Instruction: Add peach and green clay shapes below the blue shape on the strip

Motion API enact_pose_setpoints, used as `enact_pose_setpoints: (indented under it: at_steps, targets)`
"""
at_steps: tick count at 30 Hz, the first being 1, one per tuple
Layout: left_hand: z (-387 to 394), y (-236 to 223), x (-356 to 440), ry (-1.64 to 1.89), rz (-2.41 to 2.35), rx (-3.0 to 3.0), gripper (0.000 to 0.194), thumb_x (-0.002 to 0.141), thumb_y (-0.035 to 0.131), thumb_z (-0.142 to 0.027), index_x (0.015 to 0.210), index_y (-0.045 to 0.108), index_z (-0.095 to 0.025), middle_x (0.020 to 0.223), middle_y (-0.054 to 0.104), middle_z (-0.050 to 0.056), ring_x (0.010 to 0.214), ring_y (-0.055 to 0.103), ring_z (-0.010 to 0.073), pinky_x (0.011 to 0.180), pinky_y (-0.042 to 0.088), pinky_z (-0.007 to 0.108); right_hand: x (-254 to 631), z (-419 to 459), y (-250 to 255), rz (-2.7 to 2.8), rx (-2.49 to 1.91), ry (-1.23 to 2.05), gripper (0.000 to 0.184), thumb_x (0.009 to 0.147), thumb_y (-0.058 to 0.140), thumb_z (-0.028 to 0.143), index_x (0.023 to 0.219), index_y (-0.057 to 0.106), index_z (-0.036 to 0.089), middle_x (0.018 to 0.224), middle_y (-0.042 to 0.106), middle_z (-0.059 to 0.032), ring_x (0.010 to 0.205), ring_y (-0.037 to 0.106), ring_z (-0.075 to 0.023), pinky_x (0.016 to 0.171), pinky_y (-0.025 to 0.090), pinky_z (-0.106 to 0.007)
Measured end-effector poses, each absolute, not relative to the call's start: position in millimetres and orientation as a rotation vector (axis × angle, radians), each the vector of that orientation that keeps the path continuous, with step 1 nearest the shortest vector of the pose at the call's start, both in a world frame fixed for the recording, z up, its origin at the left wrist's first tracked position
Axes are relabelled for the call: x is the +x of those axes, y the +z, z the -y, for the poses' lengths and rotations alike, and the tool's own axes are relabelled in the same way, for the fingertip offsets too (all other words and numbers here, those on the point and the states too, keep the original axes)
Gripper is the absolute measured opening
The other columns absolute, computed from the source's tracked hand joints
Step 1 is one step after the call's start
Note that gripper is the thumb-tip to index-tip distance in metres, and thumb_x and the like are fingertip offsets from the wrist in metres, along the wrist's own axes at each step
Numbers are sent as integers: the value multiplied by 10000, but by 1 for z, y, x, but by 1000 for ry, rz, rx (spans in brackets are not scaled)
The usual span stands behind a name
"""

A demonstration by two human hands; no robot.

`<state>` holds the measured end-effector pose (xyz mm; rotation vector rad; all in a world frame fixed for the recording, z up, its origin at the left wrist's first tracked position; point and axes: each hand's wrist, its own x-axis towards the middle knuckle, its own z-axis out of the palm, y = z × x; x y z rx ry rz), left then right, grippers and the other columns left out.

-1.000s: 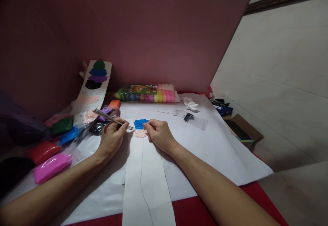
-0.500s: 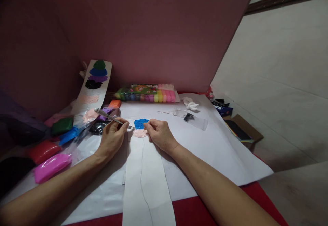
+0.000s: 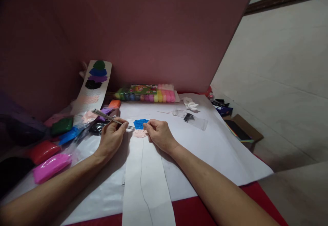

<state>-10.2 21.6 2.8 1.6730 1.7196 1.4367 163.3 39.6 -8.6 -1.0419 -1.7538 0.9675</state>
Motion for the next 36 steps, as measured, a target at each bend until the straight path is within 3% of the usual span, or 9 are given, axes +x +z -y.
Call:
enact_pose_setpoints:
  at_steps: [18, 26, 32, 36]
  targets:
    - [-23, 2, -10, 1458, -1721, 1693, 136, 786, 505, -257, 679, 558, -191, 610, 561, -29, 615, 518, 138, 631, 385, 250, 164, -40, -8, 1757, -1046, 961, 286, 891, 490, 362, 712, 606, 172, 425, 483, 49, 443, 462, -97, 583, 451, -230]
    - [-19, 1, -13, 1426, -1746, 1604, 143, 793, 507, -283, 701, 562, -188, 643, 556, -26, 647, 511, 140, 658, 379, 254, 163, -37, -5, 1684, -984, 1126, 278, 874, 518, 381, 708, 597, 172, 410, 467, 67, 408, 435, -80, 635, 497, -248]
    - [-16, 4, -12, 1401, -1731, 1634, 143, 769, 513, -278, 678, 569, -183, 611, 553, -23, 615, 507, 141, 633, 388, 247, 164, -37, -4, 1756, -1028, 1074, 342, 895, 483, 406, 699, 618, 160, 398, 484, 51, 385, 414, -75, 505, 422, -205]
    - [-14, 5, -11, 1380, -1734, 1655, 138, 754, 515, -274, 663, 568, -184, 599, 550, -24, 609, 509, 143, 637, 393, 248, 164, -38, -4, 1739, -997, 1102, 333, 890, 494, 404, 699, 614, 160, 390, 479, 59, 391, 420, -74, 593, 470, -226]
